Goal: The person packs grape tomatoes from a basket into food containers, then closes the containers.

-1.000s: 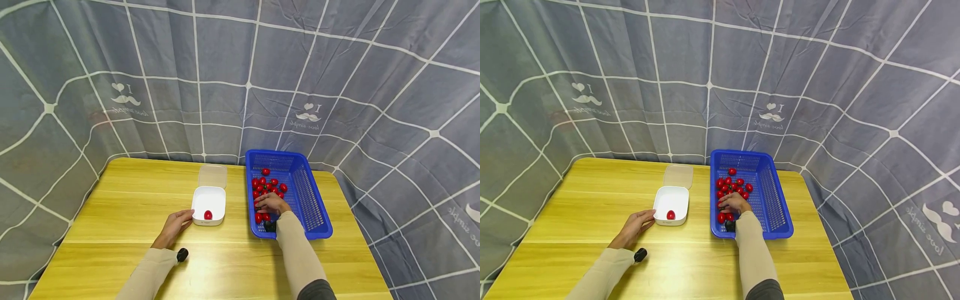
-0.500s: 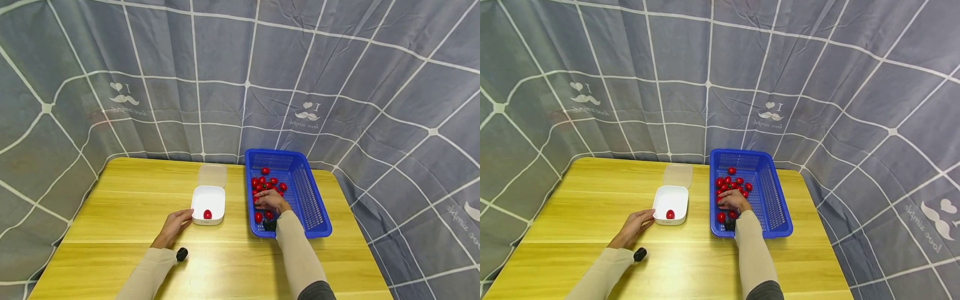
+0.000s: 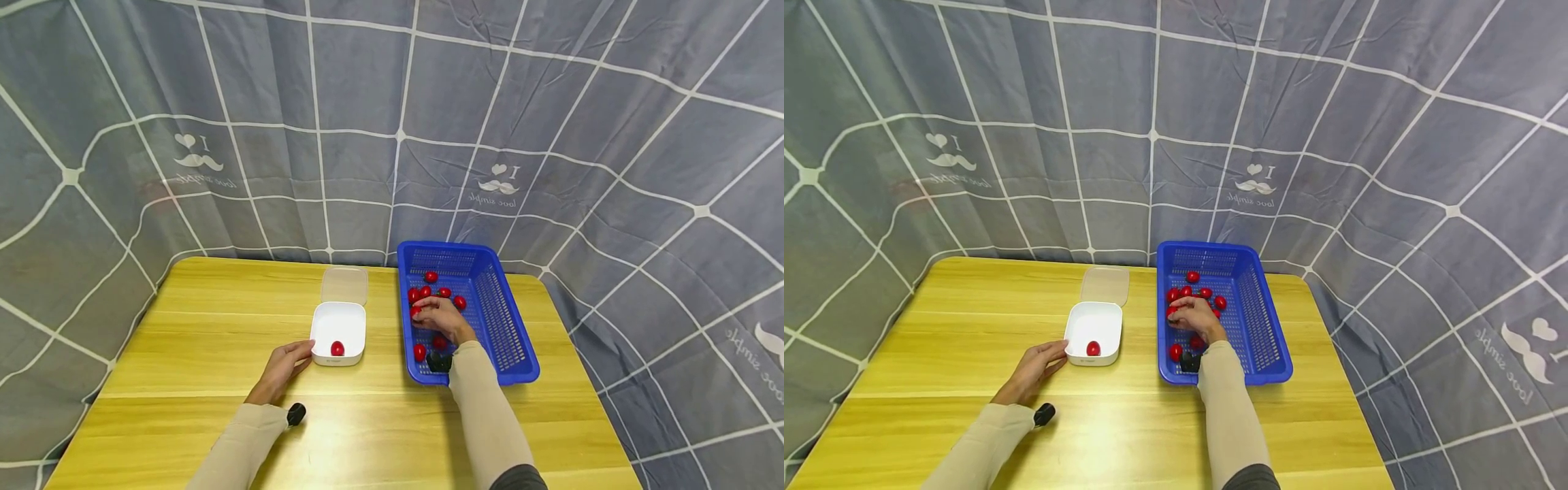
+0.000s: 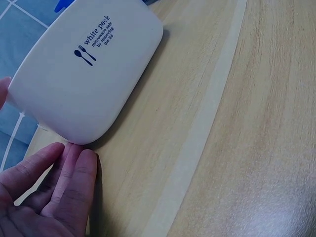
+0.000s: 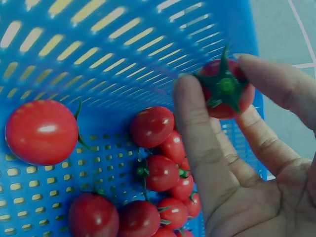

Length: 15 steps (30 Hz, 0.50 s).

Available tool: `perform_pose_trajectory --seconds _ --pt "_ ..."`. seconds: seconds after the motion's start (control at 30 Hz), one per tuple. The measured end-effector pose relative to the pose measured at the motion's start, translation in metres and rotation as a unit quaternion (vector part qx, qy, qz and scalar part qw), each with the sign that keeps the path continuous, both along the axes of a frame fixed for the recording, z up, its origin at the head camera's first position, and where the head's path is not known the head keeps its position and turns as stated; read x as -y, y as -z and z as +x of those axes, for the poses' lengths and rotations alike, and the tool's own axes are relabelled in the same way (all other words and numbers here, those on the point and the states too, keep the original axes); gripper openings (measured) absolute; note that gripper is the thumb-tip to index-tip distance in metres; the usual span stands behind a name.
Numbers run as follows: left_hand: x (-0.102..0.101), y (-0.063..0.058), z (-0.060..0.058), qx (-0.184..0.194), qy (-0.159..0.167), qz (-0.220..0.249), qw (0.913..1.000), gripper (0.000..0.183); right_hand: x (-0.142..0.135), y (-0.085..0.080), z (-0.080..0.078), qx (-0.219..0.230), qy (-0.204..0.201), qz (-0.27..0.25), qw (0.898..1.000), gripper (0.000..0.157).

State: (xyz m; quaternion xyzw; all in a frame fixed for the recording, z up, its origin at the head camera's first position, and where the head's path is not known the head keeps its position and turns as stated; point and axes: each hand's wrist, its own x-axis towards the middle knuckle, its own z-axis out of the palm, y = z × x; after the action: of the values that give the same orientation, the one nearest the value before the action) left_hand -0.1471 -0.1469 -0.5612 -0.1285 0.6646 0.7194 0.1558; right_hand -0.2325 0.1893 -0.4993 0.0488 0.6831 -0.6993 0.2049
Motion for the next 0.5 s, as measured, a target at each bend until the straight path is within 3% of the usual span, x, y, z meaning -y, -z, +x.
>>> perform_pose_trajectory --seconds 0.33,0.5 --pt "-0.001 0.001 0.0 0.0 -0.004 0.002 1.0 0.054 0.004 -0.016 0.005 -0.044 0.021 0.005 0.999 0.032" --pt "-0.001 0.0 0.0 -0.005 -0.003 0.005 1.0 0.052 0.008 -0.026 0.007 -0.067 0.028 0.036 0.997 0.032"
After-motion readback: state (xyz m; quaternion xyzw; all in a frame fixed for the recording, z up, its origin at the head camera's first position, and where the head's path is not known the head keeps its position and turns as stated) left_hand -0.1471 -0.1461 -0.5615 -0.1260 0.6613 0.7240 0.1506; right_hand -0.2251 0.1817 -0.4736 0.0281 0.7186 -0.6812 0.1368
